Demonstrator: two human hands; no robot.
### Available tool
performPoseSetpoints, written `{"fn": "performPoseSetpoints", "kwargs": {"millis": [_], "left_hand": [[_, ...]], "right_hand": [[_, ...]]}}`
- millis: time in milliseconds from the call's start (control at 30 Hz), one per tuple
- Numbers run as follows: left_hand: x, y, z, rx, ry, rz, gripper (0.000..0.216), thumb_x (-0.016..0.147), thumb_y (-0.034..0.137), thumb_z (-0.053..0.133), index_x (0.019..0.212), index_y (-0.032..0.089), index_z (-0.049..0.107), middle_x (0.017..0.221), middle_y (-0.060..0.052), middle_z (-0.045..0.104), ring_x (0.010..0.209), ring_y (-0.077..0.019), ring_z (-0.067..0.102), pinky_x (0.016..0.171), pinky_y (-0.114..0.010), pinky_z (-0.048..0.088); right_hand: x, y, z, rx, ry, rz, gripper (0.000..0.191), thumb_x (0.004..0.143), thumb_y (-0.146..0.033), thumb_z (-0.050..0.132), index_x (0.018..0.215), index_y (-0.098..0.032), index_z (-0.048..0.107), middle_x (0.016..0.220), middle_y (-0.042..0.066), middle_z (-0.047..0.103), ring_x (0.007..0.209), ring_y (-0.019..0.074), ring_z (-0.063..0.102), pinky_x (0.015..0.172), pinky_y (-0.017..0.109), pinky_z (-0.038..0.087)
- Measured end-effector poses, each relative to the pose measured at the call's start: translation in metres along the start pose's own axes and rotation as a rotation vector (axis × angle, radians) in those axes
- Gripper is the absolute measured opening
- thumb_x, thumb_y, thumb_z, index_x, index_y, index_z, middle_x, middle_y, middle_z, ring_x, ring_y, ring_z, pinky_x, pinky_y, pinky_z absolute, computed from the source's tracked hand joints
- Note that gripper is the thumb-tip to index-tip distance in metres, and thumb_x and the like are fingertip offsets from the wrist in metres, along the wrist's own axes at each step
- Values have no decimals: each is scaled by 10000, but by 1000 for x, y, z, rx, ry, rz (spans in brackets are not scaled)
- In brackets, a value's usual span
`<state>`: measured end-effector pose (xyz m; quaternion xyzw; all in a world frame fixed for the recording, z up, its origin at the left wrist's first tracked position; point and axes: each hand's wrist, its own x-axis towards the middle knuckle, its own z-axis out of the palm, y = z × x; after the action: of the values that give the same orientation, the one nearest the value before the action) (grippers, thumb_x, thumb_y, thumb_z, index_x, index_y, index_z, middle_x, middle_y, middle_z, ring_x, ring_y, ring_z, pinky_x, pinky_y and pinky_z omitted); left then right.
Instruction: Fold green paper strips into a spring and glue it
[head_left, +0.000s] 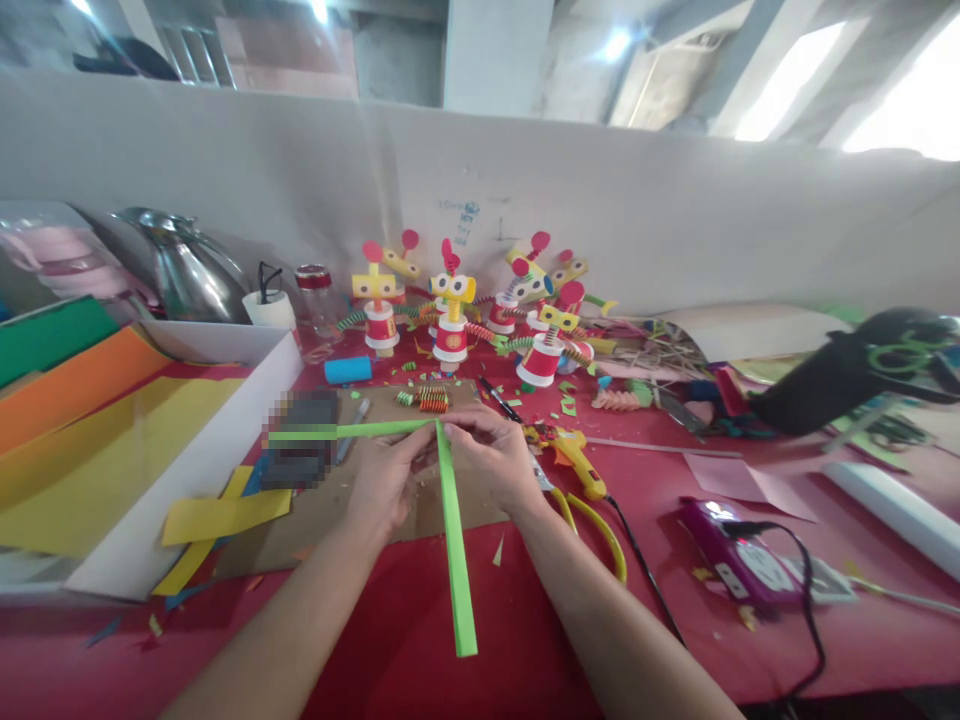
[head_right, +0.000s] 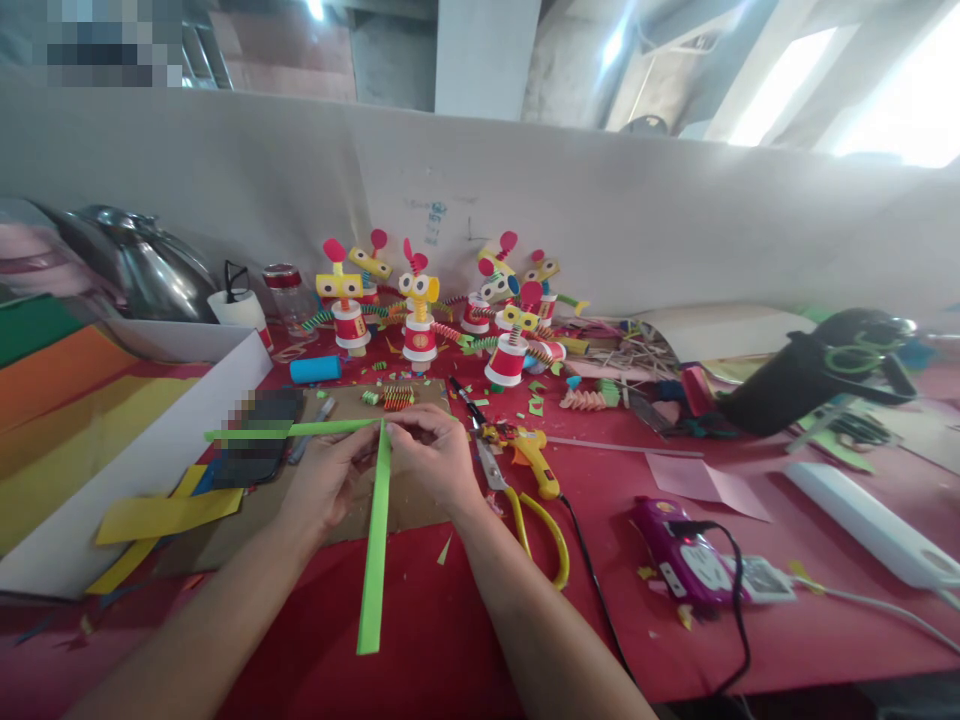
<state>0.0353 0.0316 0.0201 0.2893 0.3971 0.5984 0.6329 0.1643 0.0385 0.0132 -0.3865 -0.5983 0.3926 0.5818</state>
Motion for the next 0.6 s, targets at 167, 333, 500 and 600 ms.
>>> {"fn": "performPoseSetpoints", "kwargs": {"millis": [167,333,500,600], "left_hand": [[1,1,-2,-33,11,-17,196,523,211,818,676,135,722,625,-35,713,577,-128,634,592,-231,482],[4,-2,-5,-47,5,-25,183,537,194,802,678,122,709,630,-40,714,579,-132,643,596,-236,487],[6,-3,-6,-72,-9,-64,161,551,183,779,679,128,698,637,-31,708,596,-133,643,600,-239,488],[5,-2,-4,-75,16,-83,135,563,169,760,676,138,695,643,-25,705,606,-129,641,624,-243,490]], "right_hand": [[0,0,1,-32,7,-7,131,753,-224,679,863,-218,749,891,49,671,818,174,635,748,296,514],[-1,3,3,-63,6,10,147,747,-208,656,876,-212,725,851,38,680,775,165,632,723,288,520],[-3,3,5,-120,22,-10,142,754,-203,636,876,-208,709,845,37,680,780,170,634,730,291,513],[-4,0,6,-126,44,-17,163,751,-204,633,903,-208,692,835,32,677,763,164,635,722,286,514]]}}
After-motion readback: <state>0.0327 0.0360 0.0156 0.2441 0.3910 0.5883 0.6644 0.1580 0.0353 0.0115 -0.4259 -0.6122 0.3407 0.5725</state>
